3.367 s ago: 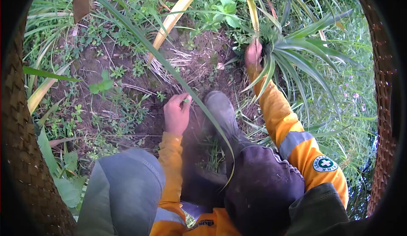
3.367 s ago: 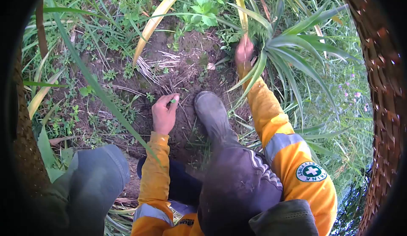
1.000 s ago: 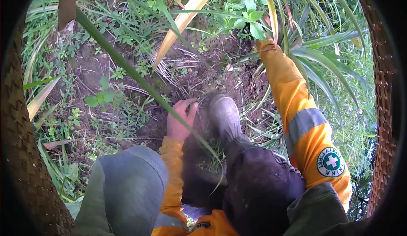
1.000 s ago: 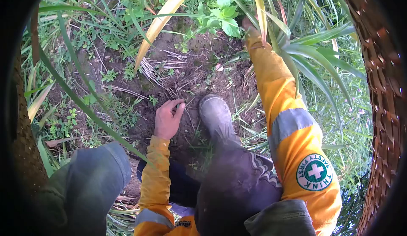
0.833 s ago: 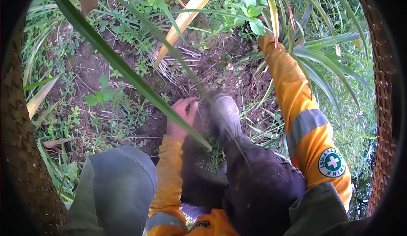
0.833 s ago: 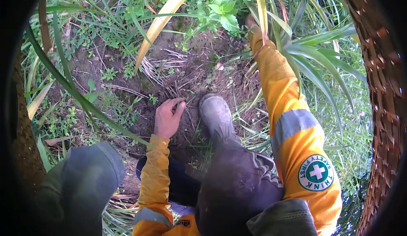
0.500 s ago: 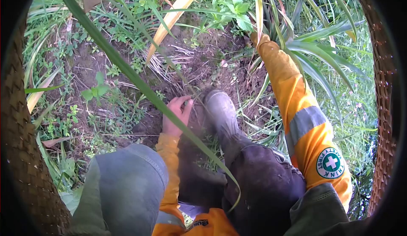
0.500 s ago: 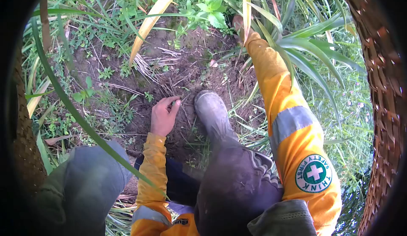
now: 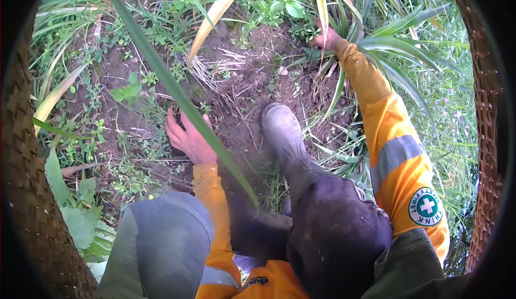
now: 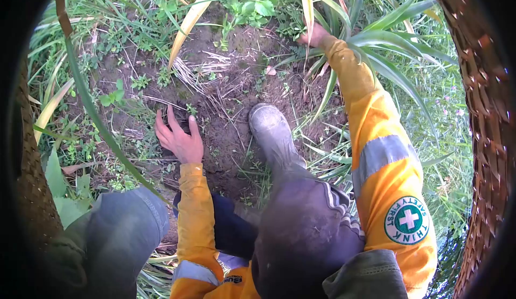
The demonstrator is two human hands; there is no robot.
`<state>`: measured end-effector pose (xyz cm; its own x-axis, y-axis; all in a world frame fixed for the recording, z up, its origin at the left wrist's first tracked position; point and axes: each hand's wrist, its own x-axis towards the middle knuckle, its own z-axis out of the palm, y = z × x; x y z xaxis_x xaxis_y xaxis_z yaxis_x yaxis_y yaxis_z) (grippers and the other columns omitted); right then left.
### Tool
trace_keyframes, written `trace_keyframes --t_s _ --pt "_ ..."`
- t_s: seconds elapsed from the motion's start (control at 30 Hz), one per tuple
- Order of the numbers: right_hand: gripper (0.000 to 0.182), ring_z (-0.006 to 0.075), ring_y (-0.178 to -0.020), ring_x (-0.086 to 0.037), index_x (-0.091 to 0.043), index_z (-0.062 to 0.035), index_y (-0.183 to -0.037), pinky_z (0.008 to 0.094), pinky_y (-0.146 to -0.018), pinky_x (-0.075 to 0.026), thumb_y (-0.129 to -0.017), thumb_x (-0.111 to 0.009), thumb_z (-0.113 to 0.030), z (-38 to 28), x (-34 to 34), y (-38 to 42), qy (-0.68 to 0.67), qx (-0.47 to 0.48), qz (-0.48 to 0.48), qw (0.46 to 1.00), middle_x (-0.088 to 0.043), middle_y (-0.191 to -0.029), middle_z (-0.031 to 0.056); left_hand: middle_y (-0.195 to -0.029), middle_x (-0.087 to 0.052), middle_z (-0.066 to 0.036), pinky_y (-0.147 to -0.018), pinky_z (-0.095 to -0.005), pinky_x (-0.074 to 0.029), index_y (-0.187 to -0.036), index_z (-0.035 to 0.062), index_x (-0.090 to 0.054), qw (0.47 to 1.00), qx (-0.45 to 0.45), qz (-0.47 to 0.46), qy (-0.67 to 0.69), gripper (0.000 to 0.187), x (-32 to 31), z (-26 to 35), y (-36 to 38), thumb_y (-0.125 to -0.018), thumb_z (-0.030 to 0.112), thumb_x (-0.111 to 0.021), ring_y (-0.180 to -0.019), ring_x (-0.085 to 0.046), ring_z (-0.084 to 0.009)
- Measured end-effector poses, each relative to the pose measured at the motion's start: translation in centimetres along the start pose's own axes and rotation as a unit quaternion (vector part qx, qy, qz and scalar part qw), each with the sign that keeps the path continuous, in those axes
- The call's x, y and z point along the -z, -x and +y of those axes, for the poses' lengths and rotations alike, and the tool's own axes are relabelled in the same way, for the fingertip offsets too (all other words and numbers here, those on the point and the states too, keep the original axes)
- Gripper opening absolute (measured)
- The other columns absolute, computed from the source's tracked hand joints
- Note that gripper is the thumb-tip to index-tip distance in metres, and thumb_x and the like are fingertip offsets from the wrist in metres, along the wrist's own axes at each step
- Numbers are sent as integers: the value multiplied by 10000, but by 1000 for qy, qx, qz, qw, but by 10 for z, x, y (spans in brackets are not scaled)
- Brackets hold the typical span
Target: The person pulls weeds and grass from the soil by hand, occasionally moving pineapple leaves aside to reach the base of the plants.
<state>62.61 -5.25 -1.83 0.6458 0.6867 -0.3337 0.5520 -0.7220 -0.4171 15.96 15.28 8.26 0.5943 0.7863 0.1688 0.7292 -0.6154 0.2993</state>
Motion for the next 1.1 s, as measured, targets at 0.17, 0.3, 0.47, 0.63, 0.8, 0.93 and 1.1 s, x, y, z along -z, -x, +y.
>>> trace_keyframes --t_s 0.17,0.3,0.47,0.63,0.8,0.93,1.1 --pt "1135 424 -1332 -569 -477 8 -1482 460 -1117 -475 -739 -765 -800 -43 2 16 69 -16 -14 997 -583 -1401 301 -1640 -362 -169 -1158 -605 -308 -1580 136 -419 995 2 37 -91 734 -24 5 3 -950 424 -661 -1479 -340 -431" --pt "505 448 -1040 -677 -647 -27 -1131 528 -893 -562 -932 -691 -489 -46 -31 -4 131 11 129 983 -693 -1062 260 -1635 -385 -166 -1150 -608 -321 -1581 140 -419 994 -5 51 -96 736 -26 4 6 -947 419 -668 -1475 -360 -422" --pt "271 402 -885 -716 -683 -101 -998 514 -798 -588 -899 -685 -353 -48 -40 2 251 6 85 964 -724 -934 167 -1625 -404 -154 -1152 -602 -327 -1560 146 -448 996 -11 68 -65 707 -27 -1 7 -949 425 -671 -1469 -371 -417" --pt "292 384 -844 -676 -633 -43 -1008 511 -809 -557 -831 -718 -259 -45 -72 120 84 71 173 979 -658 -939 168 -1620 -414 -151 -1153 -593 -333 -1558 147 -455 995 -3 67 -78 706 -28 2 5 -941 400 -686 -1468 -381 -410" --pt "200 384 -748 -722 -679 -67 -905 504 -671 -589 -832 -708 -251 -96 -96 276 62 -9 14 998 -696 -803 178 -1626 -411 -148 -1155 -589 -332 -1569 150 -449 994 -5 68 -81 725 -27 5 7 -932 391 -696 -1476 -377 -404" --pt "523 423 -822 -726 -675 11 -1148 514 -740 -590 -828 -790 -386 -69 -131 339 29 -34 -222 974 -712 -863 242 -1634 -397 -153 -1165 -595 -323 -1574 151 -442 994 -1 65 -83 733 -27 5 5 -935 401 -698 -1478 -369 -409" --pt "381 406 -869 -709 -716 39 -1002 480 -779 -590 -897 -753 -324 -82 -48 260 -34 32 -111 993 -706 -935 266 -1639 -387 -153 -1179 -604 -307 -1574 149 -438 995 -1 59 -79 715 -26 6 5 -947 385 -686 -1488 -355 -411"
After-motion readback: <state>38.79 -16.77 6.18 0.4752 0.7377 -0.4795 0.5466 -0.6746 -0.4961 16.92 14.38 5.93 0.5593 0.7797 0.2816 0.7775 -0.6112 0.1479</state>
